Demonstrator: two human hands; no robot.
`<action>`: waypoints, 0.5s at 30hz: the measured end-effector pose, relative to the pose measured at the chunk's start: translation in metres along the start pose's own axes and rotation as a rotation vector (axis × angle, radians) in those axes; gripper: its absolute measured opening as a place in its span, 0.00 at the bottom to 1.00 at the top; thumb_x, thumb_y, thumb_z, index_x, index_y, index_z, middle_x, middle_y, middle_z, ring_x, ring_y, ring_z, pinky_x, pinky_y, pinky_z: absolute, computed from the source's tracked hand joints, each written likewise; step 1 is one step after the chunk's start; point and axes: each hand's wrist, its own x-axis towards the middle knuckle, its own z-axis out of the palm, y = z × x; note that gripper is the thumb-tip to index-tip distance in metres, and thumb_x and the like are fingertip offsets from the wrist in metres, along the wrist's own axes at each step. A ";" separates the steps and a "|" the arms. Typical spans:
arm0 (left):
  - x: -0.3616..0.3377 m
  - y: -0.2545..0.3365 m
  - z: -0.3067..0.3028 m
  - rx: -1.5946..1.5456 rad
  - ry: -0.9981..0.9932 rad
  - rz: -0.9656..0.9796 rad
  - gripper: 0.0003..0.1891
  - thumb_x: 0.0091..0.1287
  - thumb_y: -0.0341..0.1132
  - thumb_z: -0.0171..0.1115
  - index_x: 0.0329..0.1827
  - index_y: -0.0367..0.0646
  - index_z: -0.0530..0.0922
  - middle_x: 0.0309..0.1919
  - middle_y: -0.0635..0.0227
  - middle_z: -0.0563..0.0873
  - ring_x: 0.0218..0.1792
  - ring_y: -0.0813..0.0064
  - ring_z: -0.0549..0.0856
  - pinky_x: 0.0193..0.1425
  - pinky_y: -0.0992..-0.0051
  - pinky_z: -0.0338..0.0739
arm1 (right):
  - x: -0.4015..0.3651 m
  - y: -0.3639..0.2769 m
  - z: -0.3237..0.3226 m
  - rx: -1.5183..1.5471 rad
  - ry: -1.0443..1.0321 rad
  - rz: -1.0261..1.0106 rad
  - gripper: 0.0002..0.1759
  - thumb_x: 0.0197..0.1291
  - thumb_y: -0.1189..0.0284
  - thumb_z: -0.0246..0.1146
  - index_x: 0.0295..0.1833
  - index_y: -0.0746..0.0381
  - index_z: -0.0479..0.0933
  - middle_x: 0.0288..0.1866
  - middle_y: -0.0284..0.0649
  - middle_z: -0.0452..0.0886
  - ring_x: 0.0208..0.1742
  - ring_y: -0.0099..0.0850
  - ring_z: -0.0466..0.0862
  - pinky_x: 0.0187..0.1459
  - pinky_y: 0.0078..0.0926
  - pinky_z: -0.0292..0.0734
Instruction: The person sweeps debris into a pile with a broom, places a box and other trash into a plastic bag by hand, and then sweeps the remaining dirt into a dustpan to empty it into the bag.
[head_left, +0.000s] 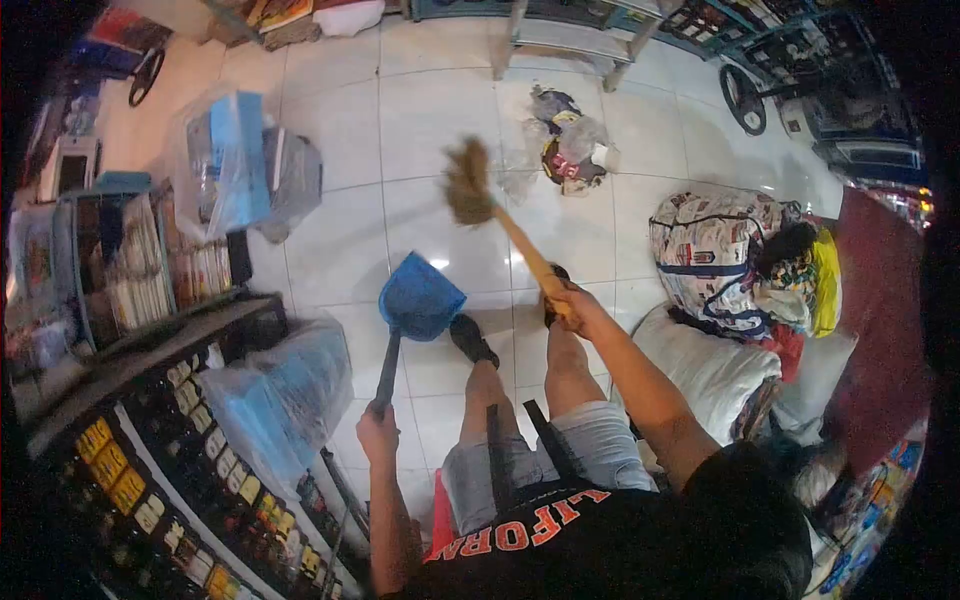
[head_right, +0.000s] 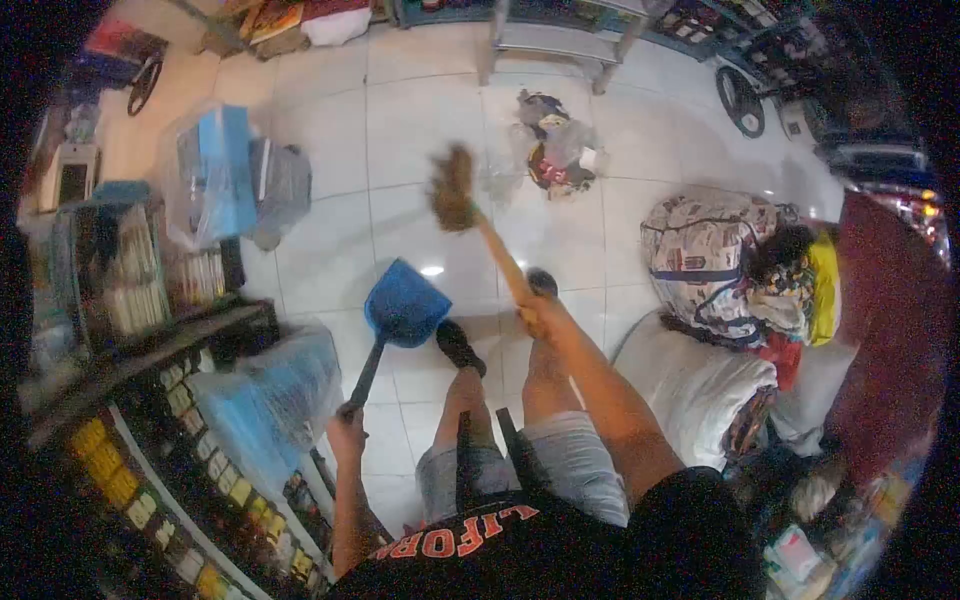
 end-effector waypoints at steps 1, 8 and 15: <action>0.005 0.019 0.006 0.041 -0.003 0.049 0.10 0.50 0.31 0.52 0.32 0.34 0.72 0.18 0.56 0.76 0.16 0.69 0.77 0.20 0.74 0.70 | -0.013 -0.012 -0.018 -0.009 -0.004 -0.036 0.24 0.42 0.72 0.56 0.50 0.58 0.62 0.28 0.36 0.71 0.20 0.23 0.70 0.15 0.16 0.65; 0.079 0.168 0.073 0.330 -0.032 0.305 0.10 0.50 0.37 0.52 0.31 0.40 0.74 0.21 0.54 0.76 0.27 0.56 0.76 0.30 0.66 0.69 | -0.096 -0.095 -0.137 0.021 -0.148 0.008 0.31 0.41 0.76 0.55 0.55 0.53 0.56 0.28 0.39 0.71 0.17 0.21 0.68 0.13 0.11 0.60; 0.144 0.330 0.145 0.459 -0.055 0.588 0.07 0.46 0.34 0.53 0.27 0.44 0.77 0.19 0.59 0.77 0.22 0.62 0.77 0.30 0.70 0.71 | -0.161 -0.186 -0.206 -0.073 -0.021 -0.195 0.30 0.40 0.76 0.57 0.54 0.54 0.60 0.25 0.37 0.72 0.16 0.17 0.66 0.11 0.12 0.59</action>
